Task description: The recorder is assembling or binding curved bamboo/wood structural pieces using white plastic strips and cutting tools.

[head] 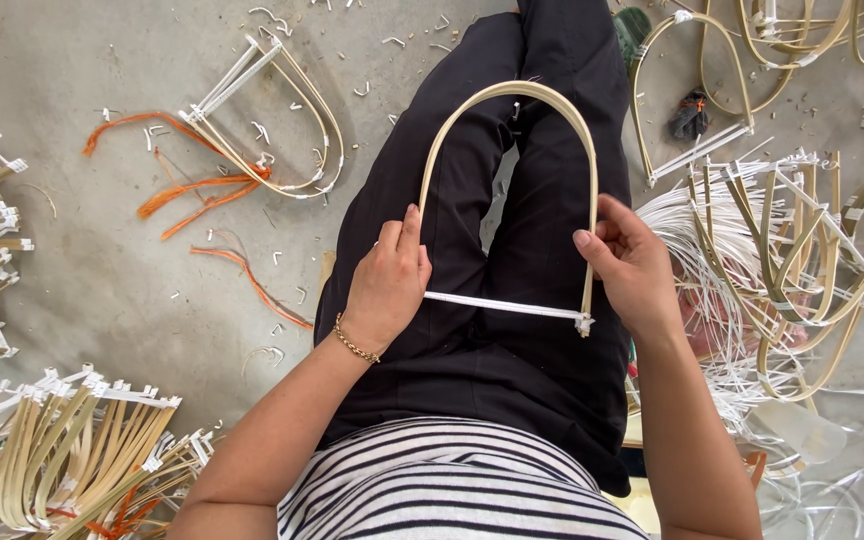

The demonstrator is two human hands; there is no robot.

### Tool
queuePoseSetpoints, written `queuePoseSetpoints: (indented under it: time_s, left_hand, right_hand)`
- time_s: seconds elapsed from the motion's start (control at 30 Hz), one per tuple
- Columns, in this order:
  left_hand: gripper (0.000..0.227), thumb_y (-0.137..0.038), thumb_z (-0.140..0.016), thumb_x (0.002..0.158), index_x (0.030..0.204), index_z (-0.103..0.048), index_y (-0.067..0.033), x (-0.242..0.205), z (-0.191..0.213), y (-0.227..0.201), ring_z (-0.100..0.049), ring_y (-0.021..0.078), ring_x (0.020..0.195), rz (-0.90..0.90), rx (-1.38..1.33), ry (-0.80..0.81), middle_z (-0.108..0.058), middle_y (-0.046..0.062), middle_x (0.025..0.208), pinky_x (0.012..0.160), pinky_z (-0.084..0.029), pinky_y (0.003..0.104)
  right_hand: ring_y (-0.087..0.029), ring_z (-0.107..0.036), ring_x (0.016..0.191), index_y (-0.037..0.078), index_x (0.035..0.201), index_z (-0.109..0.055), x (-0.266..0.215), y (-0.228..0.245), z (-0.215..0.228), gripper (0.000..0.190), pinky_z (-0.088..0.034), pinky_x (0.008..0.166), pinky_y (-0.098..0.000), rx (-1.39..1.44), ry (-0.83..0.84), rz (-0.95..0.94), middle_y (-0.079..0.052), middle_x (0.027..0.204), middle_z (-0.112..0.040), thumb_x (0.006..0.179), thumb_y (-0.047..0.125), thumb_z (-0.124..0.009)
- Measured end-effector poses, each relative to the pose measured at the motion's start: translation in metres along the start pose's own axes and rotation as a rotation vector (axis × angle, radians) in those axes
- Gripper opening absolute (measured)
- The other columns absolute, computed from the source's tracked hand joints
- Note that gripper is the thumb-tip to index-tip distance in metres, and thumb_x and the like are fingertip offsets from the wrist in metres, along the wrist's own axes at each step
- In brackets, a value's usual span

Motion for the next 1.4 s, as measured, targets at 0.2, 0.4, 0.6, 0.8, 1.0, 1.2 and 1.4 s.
queuePoseSetpoints:
  time_s: [0.2, 0.4, 0.6, 0.8, 1.0, 1.2, 1.4]
  left_hand:
    - [0.053, -0.009, -0.067, 0.094, 0.141, -0.051, 0.0085, -0.005, 0.006, 0.003, -0.067, 0.0211, 0.077, -0.041, -0.029, -0.086, -0.058, 0.013, 0.102, 0.065, -0.059, 0.029]
    - [0.051, -0.018, -0.061, 0.106, 0.148, -0.048, 0.0076, -0.012, 0.014, 0.003, -0.064, 0.0203, 0.078, -0.074, -0.151, -0.132, -0.059, 0.011, 0.1, 0.069, -0.058, 0.03]
    - [0.043, -0.017, -0.059, 0.108, 0.148, -0.054, -0.0026, -0.01, 0.025, 0.008, -0.067, 0.018, 0.087, -0.017, -0.421, -0.143, -0.066, 0.009, 0.107, 0.078, -0.057, 0.031]
    - [0.041, -0.018, -0.069, 0.097, 0.136, -0.064, -0.006, 0.004, 0.006, 0.038, -0.063, 0.0091, 0.078, 0.346, -0.822, 0.263, -0.071, 0.004, 0.094, 0.075, -0.056, 0.027]
    - [0.029, -0.013, -0.073, 0.093, 0.119, -0.071, -0.0024, 0.029, 0.054, 0.009, -0.073, 0.0094, 0.091, 0.151, -0.891, 0.216, -0.076, 0.003, 0.102, 0.084, -0.059, 0.027]
    - [0.033, -0.011, -0.076, 0.093, 0.124, -0.067, -0.0058, 0.107, 0.079, -0.007, -0.076, 0.0189, 0.092, -0.286, -0.673, -0.146, -0.075, 0.008, 0.107, 0.081, -0.061, 0.029]
    - [0.031, -0.022, -0.079, 0.084, 0.113, -0.073, -0.0134, 0.131, -0.001, 0.035, -0.059, 0.0313, 0.126, -0.258, -0.236, -0.203, -0.074, 0.009, 0.112, 0.111, -0.03, 0.06]
  right_hand:
    - [-0.005, -0.061, 0.069, -0.007, 0.136, -0.061, -0.017, 0.03, -0.008, 0.047, -0.06, 0.06, -0.0232, 0.195, 0.003, -0.005, -0.001, 0.087, -0.062, 0.095, 0.011, -0.072]
    - [-0.005, -0.059, 0.069, -0.008, 0.138, -0.06, -0.025, 0.028, -0.008, 0.046, -0.056, 0.057, -0.022, 0.255, -0.01, 0.103, -0.001, 0.089, -0.063, 0.097, 0.008, -0.072]
    - [-0.004, -0.058, 0.071, -0.008, 0.14, -0.059, -0.03, 0.02, -0.007, 0.046, -0.054, 0.058, -0.0212, 0.295, -0.01, 0.161, -0.001, 0.09, -0.062, 0.099, 0.008, -0.072]
    - [-0.004, -0.057, 0.076, -0.007, 0.139, -0.059, -0.042, 0.029, -0.009, 0.043, -0.054, 0.061, -0.0218, 0.28, -0.024, 0.214, 0.0, 0.093, -0.062, 0.099, 0.006, -0.071]
    - [-0.007, -0.063, 0.082, -0.003, 0.134, -0.06, -0.061, 0.053, 0.015, 0.036, -0.059, 0.075, -0.0253, 0.366, -0.012, 0.333, 0.0, 0.095, -0.062, 0.099, 0.004, -0.069]
    - [-0.009, -0.065, 0.097, 0.004, 0.122, -0.062, 0.009, 0.043, 0.045, 0.027, -0.054, 0.087, -0.0261, 0.001, -0.097, 0.527, -0.001, 0.105, -0.066, 0.097, 0.001, -0.074]
    - [-0.025, -0.069, 0.098, 0.008, 0.107, -0.072, 0.033, 0.041, 0.02, 0.026, -0.033, 0.117, -0.0544, -0.646, -0.197, 0.551, -0.006, 0.096, -0.075, 0.085, 0.019, -0.082]
Point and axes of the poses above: each hand's wrist, its own x-axis towards the middle knuckle, its own z-axis out of the back of the hand, y = z × x, the point moved 5 cm from there along x, towards the middle knuckle
